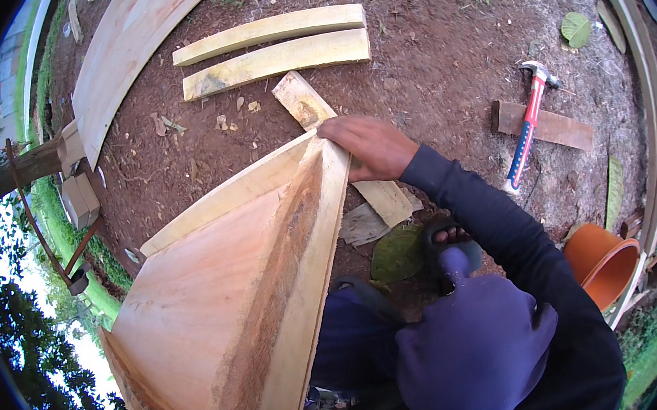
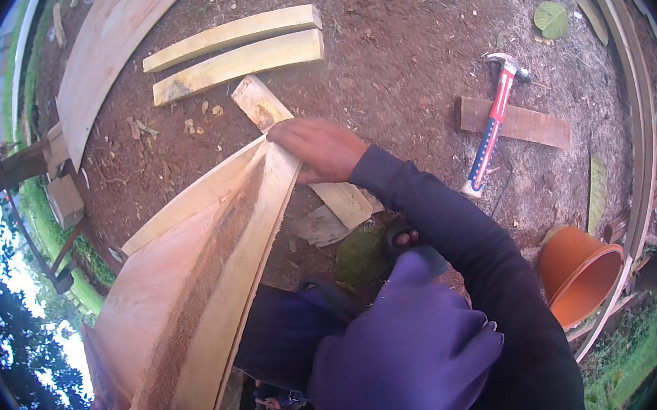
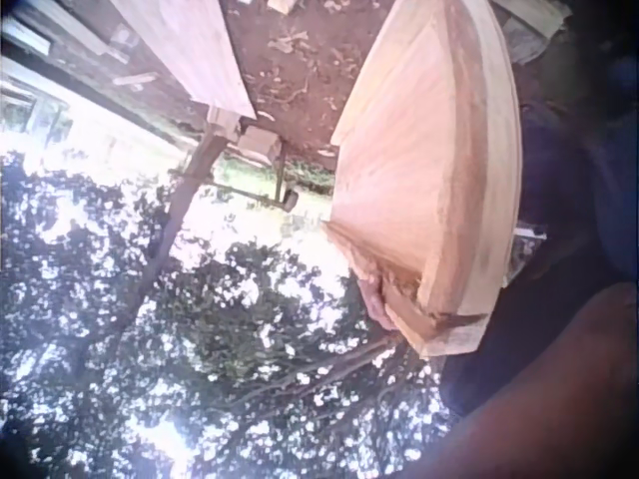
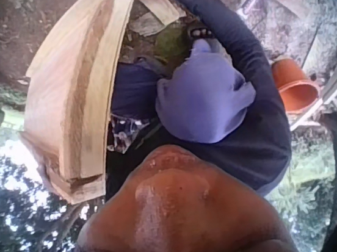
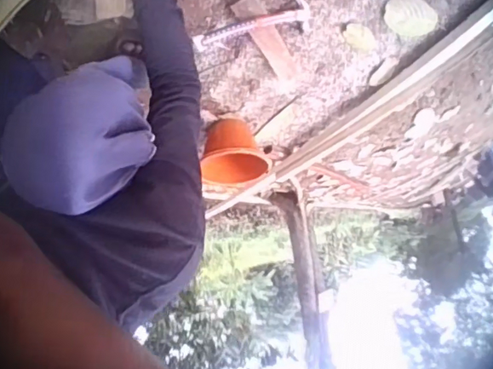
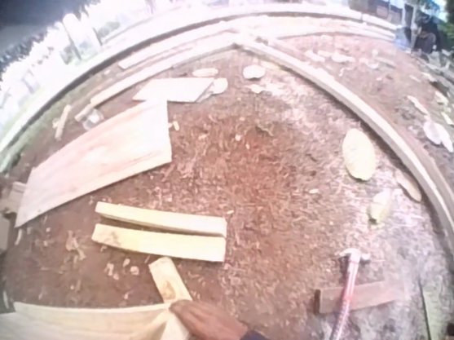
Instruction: The person assembles a wooden structure by positioning planks and hammering nails to secure them. They adjust the pieces and continue fastening components together using a hammer and nails.
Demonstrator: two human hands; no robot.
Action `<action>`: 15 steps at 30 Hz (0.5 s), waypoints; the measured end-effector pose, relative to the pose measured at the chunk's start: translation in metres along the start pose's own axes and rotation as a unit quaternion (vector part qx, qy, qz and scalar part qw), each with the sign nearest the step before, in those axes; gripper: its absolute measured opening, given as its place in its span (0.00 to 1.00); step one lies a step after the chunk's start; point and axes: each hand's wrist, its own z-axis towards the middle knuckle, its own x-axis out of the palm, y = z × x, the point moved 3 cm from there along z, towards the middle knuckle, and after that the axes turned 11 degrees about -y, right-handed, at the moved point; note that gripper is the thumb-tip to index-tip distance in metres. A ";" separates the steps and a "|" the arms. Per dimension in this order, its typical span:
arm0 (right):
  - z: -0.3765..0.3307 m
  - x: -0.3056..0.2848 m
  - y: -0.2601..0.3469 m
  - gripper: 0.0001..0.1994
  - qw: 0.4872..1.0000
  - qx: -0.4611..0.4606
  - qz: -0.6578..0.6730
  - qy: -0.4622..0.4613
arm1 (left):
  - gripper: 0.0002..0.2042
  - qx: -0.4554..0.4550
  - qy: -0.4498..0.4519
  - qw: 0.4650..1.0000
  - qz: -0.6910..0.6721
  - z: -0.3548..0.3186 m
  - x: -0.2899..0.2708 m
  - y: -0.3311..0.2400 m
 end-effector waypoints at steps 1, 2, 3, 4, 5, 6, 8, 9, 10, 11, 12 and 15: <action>0.000 0.000 0.001 0.40 1.000 -0.018 -0.012 -0.009 | 0.36 0.004 0.006 1.000 -0.002 0.002 -0.001 0.003; 0.000 -0.001 0.002 0.39 0.999 -0.037 -0.025 -0.018 | 0.36 0.008 0.015 1.000 -0.003 0.006 -0.003 0.006; 0.000 -0.001 0.004 0.39 0.998 -0.052 -0.036 -0.014 | 0.36 0.014 0.026 1.000 -0.008 0.008 -0.004 0.010; 0.000 -0.003 0.005 0.40 0.997 -0.067 -0.047 -0.010 | 0.36 0.020 0.041 0.999 -0.010 0.014 -0.005 0.013; -0.001 -0.005 0.007 0.40 0.995 -0.082 -0.059 -0.007 | 0.36 0.029 0.059 0.998 -0.014 0.021 -0.007 0.016; -0.004 -0.007 0.014 0.40 0.994 -0.093 -0.065 -0.010 | 0.36 0.036 0.079 0.996 -0.019 0.027 -0.009 0.021; -0.023 -0.006 0.037 0.41 0.991 -0.115 -0.074 -0.010 | 0.36 0.050 0.128 0.990 -0.030 0.046 -0.009 0.028; -0.035 -0.004 0.052 0.41 0.990 -0.122 -0.066 -0.027 | 0.35 0.060 0.158 0.985 -0.036 0.060 -0.009 0.031; -0.047 -0.001 0.071 0.41 0.990 -0.121 -0.064 -0.036 | 0.35 0.066 0.188 0.979 -0.043 0.070 -0.007 0.035; -0.059 -0.001 0.089 0.41 0.992 -0.106 -0.053 -0.047 | 0.35 0.080 0.218 0.971 -0.049 0.084 -0.002 0.031; -0.067 -0.003 0.102 0.41 0.992 -0.092 -0.053 -0.063 | 0.35 0.102 0.246 0.961 -0.067 0.103 0.011 0.028; -0.108 0.017 0.140 0.39 0.996 -0.030 -0.018 -0.086 | 0.35 0.164 0.326 0.924 -0.113 0.147 0.046 0.009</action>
